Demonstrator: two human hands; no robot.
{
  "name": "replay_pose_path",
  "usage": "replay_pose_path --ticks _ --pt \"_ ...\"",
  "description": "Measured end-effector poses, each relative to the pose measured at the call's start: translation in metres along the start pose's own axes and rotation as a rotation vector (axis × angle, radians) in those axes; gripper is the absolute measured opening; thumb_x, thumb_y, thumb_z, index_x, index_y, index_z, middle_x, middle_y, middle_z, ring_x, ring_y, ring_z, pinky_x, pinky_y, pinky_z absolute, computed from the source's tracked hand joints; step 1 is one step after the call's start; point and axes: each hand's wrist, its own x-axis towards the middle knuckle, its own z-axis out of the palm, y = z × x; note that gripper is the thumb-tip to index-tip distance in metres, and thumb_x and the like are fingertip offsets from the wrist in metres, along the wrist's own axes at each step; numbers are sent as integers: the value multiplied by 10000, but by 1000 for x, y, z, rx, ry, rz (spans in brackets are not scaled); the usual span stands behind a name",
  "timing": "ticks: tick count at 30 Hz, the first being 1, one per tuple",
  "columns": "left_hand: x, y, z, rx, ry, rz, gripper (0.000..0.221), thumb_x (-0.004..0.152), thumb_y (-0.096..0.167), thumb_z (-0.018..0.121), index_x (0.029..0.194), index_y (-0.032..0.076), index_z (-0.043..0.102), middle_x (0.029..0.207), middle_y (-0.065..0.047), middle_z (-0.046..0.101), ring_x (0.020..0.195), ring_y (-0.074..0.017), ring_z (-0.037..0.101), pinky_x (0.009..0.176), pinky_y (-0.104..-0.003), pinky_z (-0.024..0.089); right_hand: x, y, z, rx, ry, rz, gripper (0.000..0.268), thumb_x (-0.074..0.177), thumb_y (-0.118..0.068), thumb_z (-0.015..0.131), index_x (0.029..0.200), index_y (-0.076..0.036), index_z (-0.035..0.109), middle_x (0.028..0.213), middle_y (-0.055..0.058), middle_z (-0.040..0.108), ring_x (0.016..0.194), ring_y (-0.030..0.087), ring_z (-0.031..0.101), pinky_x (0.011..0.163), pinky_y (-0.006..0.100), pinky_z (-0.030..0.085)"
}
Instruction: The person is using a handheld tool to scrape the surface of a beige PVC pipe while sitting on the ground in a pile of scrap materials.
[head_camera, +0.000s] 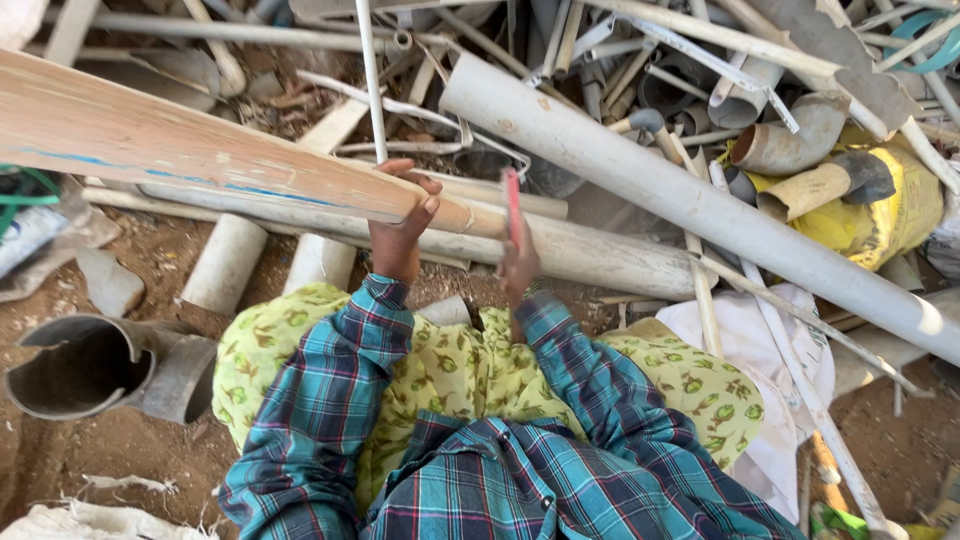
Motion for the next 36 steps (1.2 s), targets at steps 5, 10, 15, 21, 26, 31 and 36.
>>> replay_pose_path --ticks 5,10,15,21,26,31,36 --pt "5 -3 9 -67 76 22 561 845 6 774 1337 45 508 1046 -46 649 1031 -173 639 1022 -383 550 8 5 11 9 -49 -79 574 1071 -240 382 1626 -180 250 605 98 566 410 160 512 343 290 446" --pt "-4 -3 11 -46 151 38 572 838 44 794 1329 36 502 1023 -69 680 1038 -174 655 1006 -360 514 -1 -1 17 -80 -53 -136 575 1094 -297 336 1641 -208 183 601 14 593 421 116 549 343 258 502" --pt "2 1 7 -42 289 71 555 876 70 799 1345 22 507 1019 -50 660 1014 -162 622 986 -352 505 1 -13 17 112 64 131 623 1036 -256 404 1645 -236 273 642 -2 587 418 117 486 303 294 416" --pt "1 -4 8 13 305 17 530 854 104 802 1309 33 540 1005 -50 647 997 -156 621 982 -369 503 6 3 21 -22 -97 -269 622 1104 -377 381 1673 -214 186 667 2 604 479 76 578 423 242 544" --pt "1 2 6 72 322 43 510 877 125 792 1310 41 536 1015 -58 669 1033 -182 646 1072 -394 508 9 23 24 53 101 82 636 1035 -422 403 1625 -222 275 648 -16 579 457 111 531 368 291 479" --pt "-1 1 7 21 176 108 541 924 136 770 1375 51 483 1072 -83 685 1104 -197 657 1104 -392 459 21 12 25 13 -58 -115 610 1064 -439 344 1613 -184 264 683 -34 589 452 119 540 371 299 513" --pt "-8 -5 1 -2 158 74 536 932 108 757 1373 48 459 1093 -76 698 1140 -201 669 1114 -392 463 1 12 21 27 19 -28 593 1088 -420 294 1610 -144 233 721 -42 610 446 125 557 376 301 554"
